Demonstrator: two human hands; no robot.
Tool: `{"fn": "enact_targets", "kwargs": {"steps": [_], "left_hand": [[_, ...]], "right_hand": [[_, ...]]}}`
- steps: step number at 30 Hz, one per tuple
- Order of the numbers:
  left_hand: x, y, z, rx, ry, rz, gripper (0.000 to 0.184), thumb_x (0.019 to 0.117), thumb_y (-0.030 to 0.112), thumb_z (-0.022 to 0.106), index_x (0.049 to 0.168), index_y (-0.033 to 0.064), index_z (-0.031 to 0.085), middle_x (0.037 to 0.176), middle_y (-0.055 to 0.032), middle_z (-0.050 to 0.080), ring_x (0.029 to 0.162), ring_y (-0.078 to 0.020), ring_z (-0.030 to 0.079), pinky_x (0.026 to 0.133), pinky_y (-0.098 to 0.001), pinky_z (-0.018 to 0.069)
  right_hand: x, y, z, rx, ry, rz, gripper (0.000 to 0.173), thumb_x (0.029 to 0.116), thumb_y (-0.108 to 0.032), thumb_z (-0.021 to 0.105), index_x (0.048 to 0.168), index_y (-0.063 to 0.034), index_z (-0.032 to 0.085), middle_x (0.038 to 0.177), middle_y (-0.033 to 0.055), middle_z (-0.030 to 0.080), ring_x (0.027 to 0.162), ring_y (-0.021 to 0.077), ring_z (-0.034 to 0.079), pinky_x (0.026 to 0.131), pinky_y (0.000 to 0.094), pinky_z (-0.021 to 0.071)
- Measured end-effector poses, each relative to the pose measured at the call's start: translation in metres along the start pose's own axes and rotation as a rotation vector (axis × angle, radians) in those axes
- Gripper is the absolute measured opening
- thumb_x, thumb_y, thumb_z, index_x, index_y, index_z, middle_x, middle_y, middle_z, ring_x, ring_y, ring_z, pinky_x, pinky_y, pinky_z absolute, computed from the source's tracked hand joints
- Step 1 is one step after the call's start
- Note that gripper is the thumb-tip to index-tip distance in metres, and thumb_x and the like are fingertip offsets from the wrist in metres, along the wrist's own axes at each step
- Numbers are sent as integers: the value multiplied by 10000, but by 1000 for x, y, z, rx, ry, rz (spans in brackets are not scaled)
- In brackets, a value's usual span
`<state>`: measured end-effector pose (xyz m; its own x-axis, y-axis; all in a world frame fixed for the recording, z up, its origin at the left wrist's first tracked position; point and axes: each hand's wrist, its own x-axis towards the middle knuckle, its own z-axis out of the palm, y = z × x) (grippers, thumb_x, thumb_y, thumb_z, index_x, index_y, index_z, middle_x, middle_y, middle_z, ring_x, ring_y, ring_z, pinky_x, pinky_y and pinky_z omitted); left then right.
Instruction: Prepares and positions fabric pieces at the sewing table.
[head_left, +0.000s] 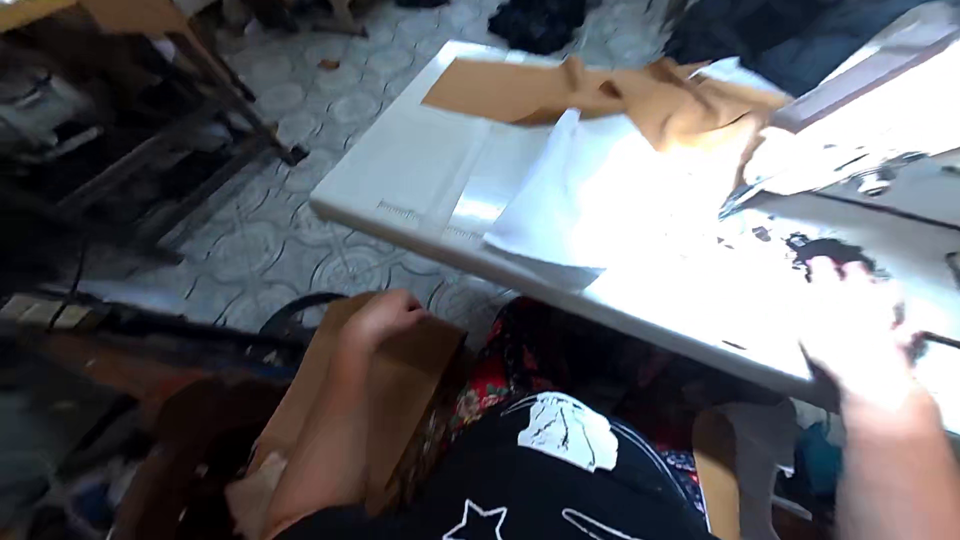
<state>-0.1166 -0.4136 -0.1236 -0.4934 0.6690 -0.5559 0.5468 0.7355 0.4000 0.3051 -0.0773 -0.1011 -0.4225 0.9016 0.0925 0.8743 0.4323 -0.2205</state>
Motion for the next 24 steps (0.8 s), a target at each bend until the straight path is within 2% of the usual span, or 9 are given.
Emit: {"fn": "enact_targets", "kwargs": {"steps": [4,6,8,10,13,16,18,21,24], "left_hand": [[68,-32,73,21,7,-148,405,1058,305,560,1234,-43,670,1310,-294,621,1274,-453,570,1073,-644,421],[97,-33,97,78,97,-187,495,1055,403,540,1209,-49,670,1304,-289,626,1264,-445,584,1038,-639,453],[104,-24,104,151,137,-249,558,1008,460,609,1165,-73,664,1272,-301,632,1226,-460,603,988,-652,478],[97,-13,100,215,109,-267,463,985,349,652,1145,-85,661,1249,-300,642,1205,-463,610,966,-638,488],[73,9,64,215,-183,-312,421,1069,206,514,1389,-67,536,1479,-273,505,1390,-422,478,1104,-572,403],[112,-45,106,134,202,-151,313,1029,252,568,1138,-19,681,1167,-270,686,1128,-456,651,920,-665,492],[116,-64,120,-19,393,-74,316,1059,277,521,1183,14,646,1099,-255,698,1057,-441,677,898,-656,509],[84,-67,133,-405,750,-5,425,1115,224,404,1364,-102,518,1298,-338,601,1246,-459,588,1085,-585,440],[57,-53,110,-752,1214,61,404,1089,56,370,1363,-239,401,1324,-387,540,1269,-346,553,1133,-371,403]], "right_hand": [[-7,-20,1,82,93,-60,654,1067,-409,358,1609,-48,292,1665,299,176,1535,546,94,1141,803,84],[-22,-28,15,136,133,-160,663,1051,-468,351,1532,-18,420,1576,309,363,1483,530,278,1137,770,197],[-40,-57,12,199,152,-255,624,1090,-448,373,1343,90,562,1252,397,582,1190,586,551,948,753,397],[-52,-81,7,284,139,-401,572,1078,-363,406,1486,31,479,1431,350,507,1337,520,479,1085,659,358],[-63,-90,13,388,135,-585,568,1058,-350,449,1519,-18,464,1603,261,365,1494,380,359,1206,506,308],[-74,-89,24,458,142,-648,532,1052,-326,487,1480,-11,515,1562,253,435,1482,363,392,1199,483,348],[-80,-92,29,501,176,-704,495,1046,-284,519,1429,28,549,1501,282,494,1457,383,426,1180,475,383],[-92,-103,45,626,248,-826,404,1022,-252,572,1320,16,624,1392,242,595,1425,341,471,1169,452,407],[-108,-119,70,770,199,-919,283,1004,-268,597,1187,-91,719,1233,126,698,1303,268,574,1120,455,445]]}}
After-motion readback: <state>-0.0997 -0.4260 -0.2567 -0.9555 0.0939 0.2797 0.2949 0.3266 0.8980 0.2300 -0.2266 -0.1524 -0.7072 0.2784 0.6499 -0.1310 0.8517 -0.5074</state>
